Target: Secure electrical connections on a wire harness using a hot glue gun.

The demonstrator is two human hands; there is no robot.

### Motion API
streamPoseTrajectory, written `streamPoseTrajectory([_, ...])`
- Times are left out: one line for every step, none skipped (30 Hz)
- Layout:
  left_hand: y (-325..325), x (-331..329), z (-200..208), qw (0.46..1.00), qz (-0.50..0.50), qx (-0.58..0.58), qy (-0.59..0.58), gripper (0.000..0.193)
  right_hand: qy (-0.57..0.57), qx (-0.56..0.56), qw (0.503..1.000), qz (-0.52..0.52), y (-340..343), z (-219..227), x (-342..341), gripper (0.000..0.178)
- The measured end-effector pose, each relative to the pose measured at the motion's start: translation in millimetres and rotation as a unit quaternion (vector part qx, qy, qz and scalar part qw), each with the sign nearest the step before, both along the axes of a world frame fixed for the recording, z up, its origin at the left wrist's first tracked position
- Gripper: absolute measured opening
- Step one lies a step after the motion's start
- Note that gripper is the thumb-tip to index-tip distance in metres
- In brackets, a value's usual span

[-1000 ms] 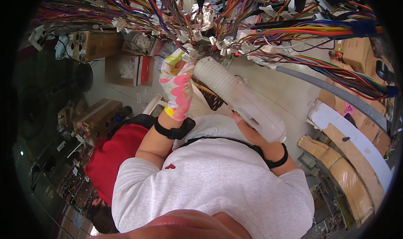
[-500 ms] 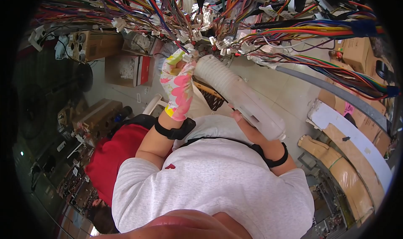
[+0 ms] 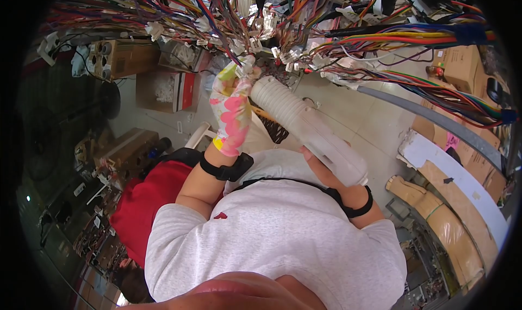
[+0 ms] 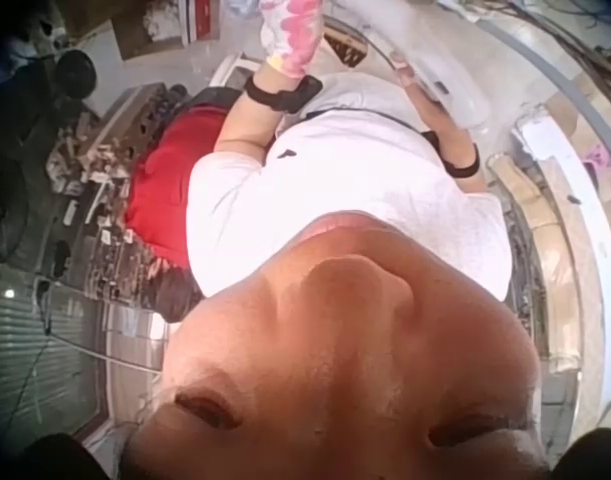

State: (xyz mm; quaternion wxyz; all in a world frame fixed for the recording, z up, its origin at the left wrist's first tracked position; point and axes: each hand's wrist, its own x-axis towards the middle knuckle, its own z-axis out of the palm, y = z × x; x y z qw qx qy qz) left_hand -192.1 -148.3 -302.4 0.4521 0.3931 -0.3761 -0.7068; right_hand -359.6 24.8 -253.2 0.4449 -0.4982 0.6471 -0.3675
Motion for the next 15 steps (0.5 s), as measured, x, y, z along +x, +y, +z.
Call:
streamPoseTrajectory([-1, -2, 1, 1.0, 0.0, 0.0, 0.0, 0.042, 0.0, 0.0, 1.0, 0.0, 1, -3, -2, 0.037])
streamPoseTrajectory([-3, -4, 1, 0.998, -0.003, 0.02, 0.061, 0.044, -0.042, 0.012, 0.999, 0.0, 2, -6, -4, 0.04])
streamPoseTrajectory([-6, -5, 1, 0.992, -0.006, 0.039, 0.123, 0.045, -0.083, 0.024, 0.996, 0.0, 3, -8, -5, 0.042])
streamPoseTrajectory([-9, -7, -3, 0.992, -0.007, 0.039, 0.124, 0.045, -0.082, 0.023, 0.996, -0.001, 3, -6, -4, 0.042])
streamPoseTrajectory([-13, -7, -10, 0.98, -0.026, 0.07, 0.187, 0.044, -0.105, 0.017, 0.994, -0.016, 2, -4, -2, 0.045])
streamPoseTrajectory([-18, -7, -15, 0.962, -0.043, 0.099, 0.249, 0.043, -0.129, 0.011, 0.991, -0.029, 1, -1, -1, 0.048])
streamPoseTrajectory([-25, -8, -20, 0.962, -0.042, 0.098, 0.25, 0.043, -0.128, 0.01, 0.991, -0.027, 0, 2, 1, 0.048])
streamPoseTrajectory([-34, -11, -24, 0.938, -0.097, 0.084, 0.322, 0.043, -0.124, 0.016, 0.992, -0.035, -1, 6, 1, 0.049])
streamPoseTrajectory([-38, -12, -26, 0.905, -0.151, 0.068, 0.392, 0.043, -0.119, 0.021, 0.992, -0.042, -1, 8, 2, 0.05])
streamPoseTrajectory([-38, -12, -27, 0.904, -0.151, 0.066, 0.394, 0.043, -0.117, 0.02, 0.992, -0.041, -1, 8, 3, 0.05])
streamPoseTrajectory([-39, -13, -27, 0.927, -0.112, 0.09, 0.346, 0.043, -0.129, 0.015, 0.991, -0.044, -1, 8, 3, 0.05])
streamPoseTrajectory([-39, -14, -27, 0.945, -0.074, 0.112, 0.297, 0.044, -0.141, 0.009, 0.989, -0.046, -1, 7, 3, 0.049])
streamPoseTrajectory([-41, -15, -29, 0.945, -0.074, 0.111, 0.3, 0.044, -0.139, 0.008, 0.989, -0.046, -1, 6, 2, 0.049])
streamPoseTrajectory([-43, -15, -33, 0.943, -0.074, 0.107, 0.307, 0.043, -0.138, 0.004, 0.989, -0.049, 0, 5, 2, 0.049])
streamPoseTrajectory([-44, -14, -36, 0.941, -0.073, 0.103, 0.314, 0.042, -0.138, 0.001, 0.989, -0.052, 0, 5, 1, 0.05])
